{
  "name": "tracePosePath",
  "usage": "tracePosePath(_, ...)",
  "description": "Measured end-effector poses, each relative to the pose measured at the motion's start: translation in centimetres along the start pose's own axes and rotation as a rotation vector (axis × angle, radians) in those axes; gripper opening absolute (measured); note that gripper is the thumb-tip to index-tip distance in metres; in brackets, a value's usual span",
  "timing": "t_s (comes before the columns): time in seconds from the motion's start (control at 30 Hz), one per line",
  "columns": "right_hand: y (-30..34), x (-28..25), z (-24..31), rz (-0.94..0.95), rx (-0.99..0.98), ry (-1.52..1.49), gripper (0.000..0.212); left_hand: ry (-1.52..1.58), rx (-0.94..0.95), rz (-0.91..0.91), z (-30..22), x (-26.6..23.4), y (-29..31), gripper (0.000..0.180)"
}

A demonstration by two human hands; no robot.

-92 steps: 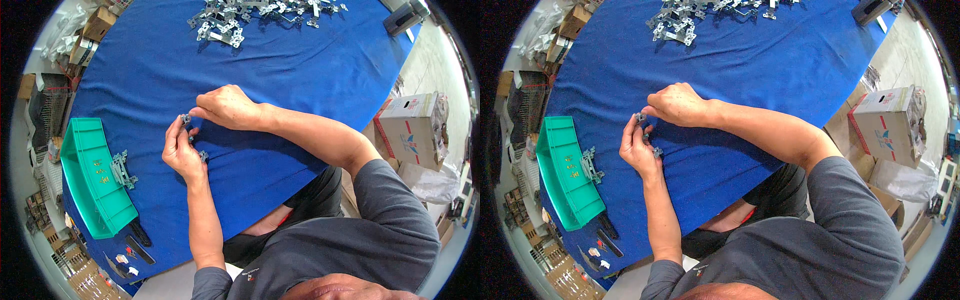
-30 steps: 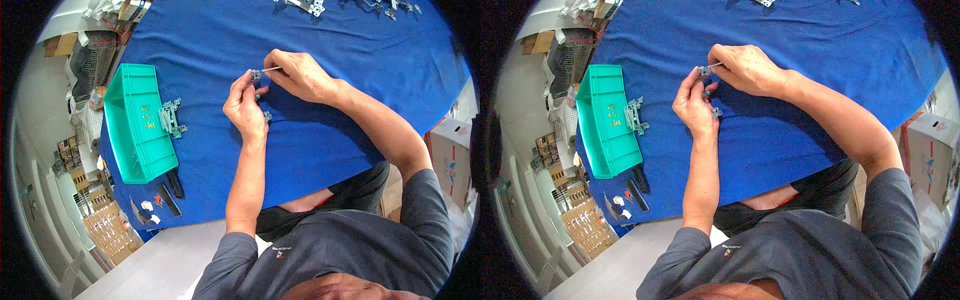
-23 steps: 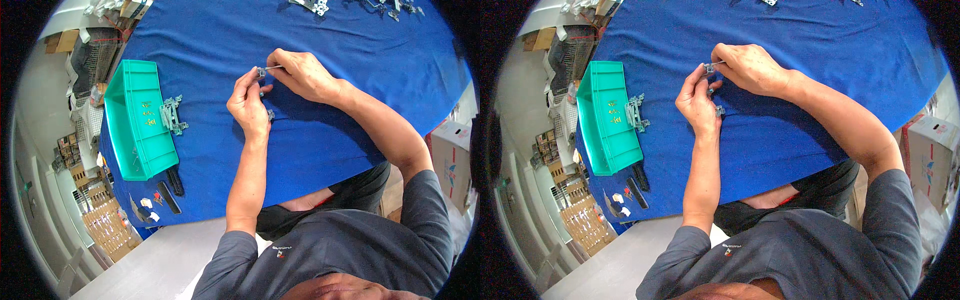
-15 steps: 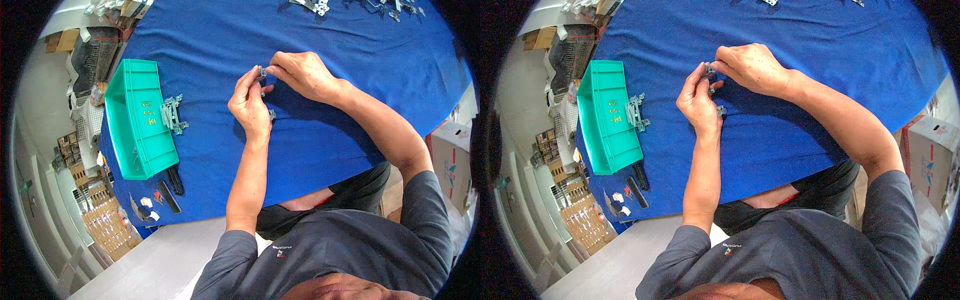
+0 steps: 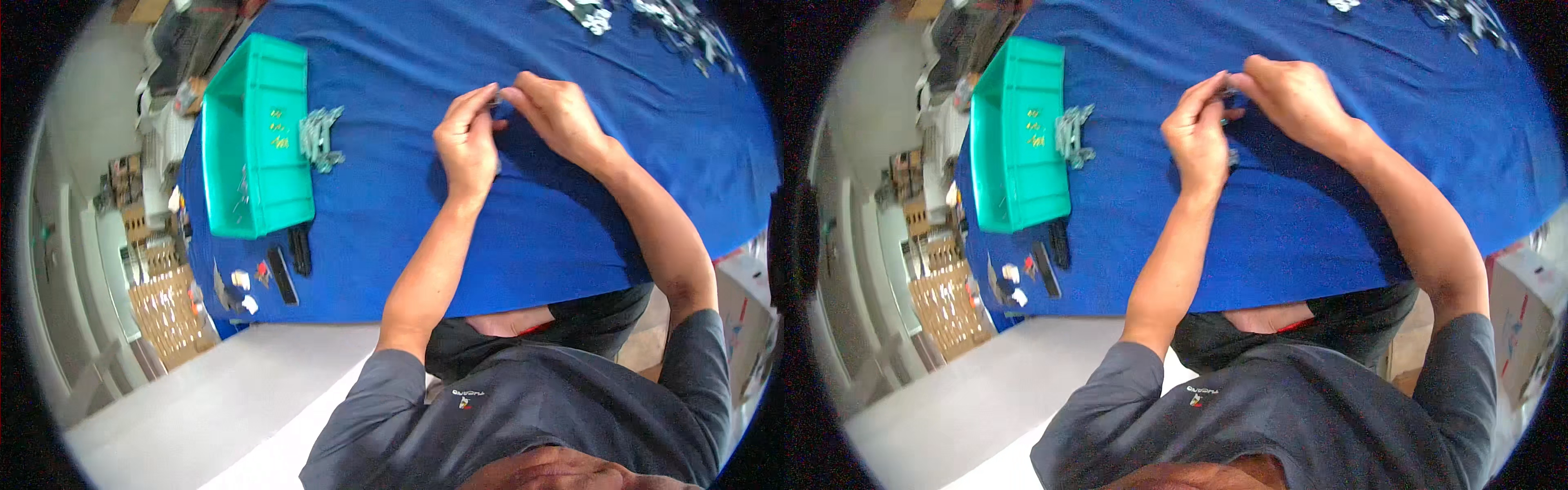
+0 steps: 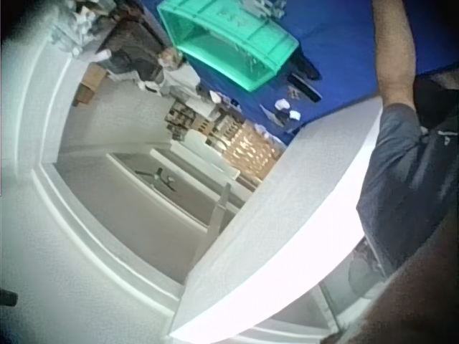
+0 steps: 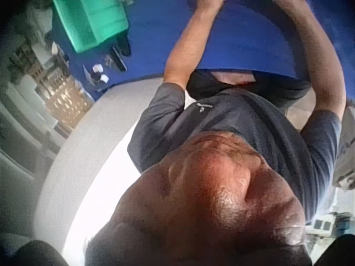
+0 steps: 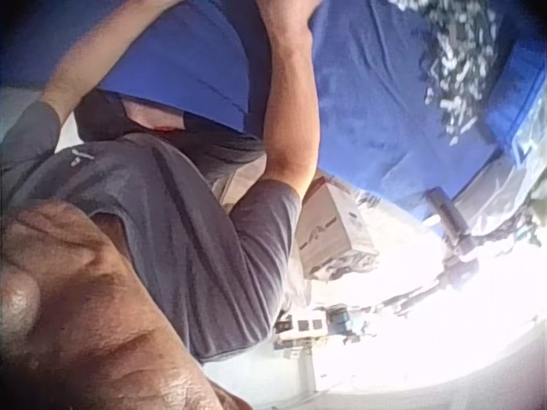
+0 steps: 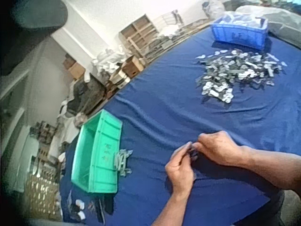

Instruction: Manually assemble small metal components and brackets at a work station.

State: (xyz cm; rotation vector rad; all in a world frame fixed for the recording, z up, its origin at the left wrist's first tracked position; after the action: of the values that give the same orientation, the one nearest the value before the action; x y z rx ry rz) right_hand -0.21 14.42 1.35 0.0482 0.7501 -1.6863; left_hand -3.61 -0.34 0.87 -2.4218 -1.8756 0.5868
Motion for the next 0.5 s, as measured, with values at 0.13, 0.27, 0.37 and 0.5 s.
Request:
tracePosePath(0.13, -0.3, -0.1, 0.4, -0.025, -0.013, -0.193, 0.020, 0.041, -0.009, -0.015, 0.9, 0.0, -0.3, 0.028)
tracePosePath(0.27, -0.8, 0.0, 1.1, -0.052, 0.001, -0.259, 0.022, 0.057, 0.038, -0.052, 0.7, -0.8, -0.3, 0.028)
tracePosePath(0.37, -0.4, -0.4, -0.8, 0.042, 0.118, -0.106, 0.021, 0.103, 0.010, -0.065, 0.8, -0.1, -0.3, 0.028)
tracePosePath(0.5, -0.5, -0.6, -0.7, 0.015, 0.076, -0.227, 0.021, 0.080, 0.006, -0.074, 0.8, -0.2, -0.5, 0.028)
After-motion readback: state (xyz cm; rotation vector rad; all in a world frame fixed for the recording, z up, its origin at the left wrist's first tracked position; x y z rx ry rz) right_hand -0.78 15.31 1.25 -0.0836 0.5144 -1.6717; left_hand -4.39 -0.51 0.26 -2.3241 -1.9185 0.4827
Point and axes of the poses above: each hand's wrist, its own y-axis away from the middle knuckle, its own x-axis out of the palm, z = x × y, the point moved 5 cm from there along -y, towards the middle knuckle, and after that the axes turned 15 degrees about -y, right-handed, at the moved point
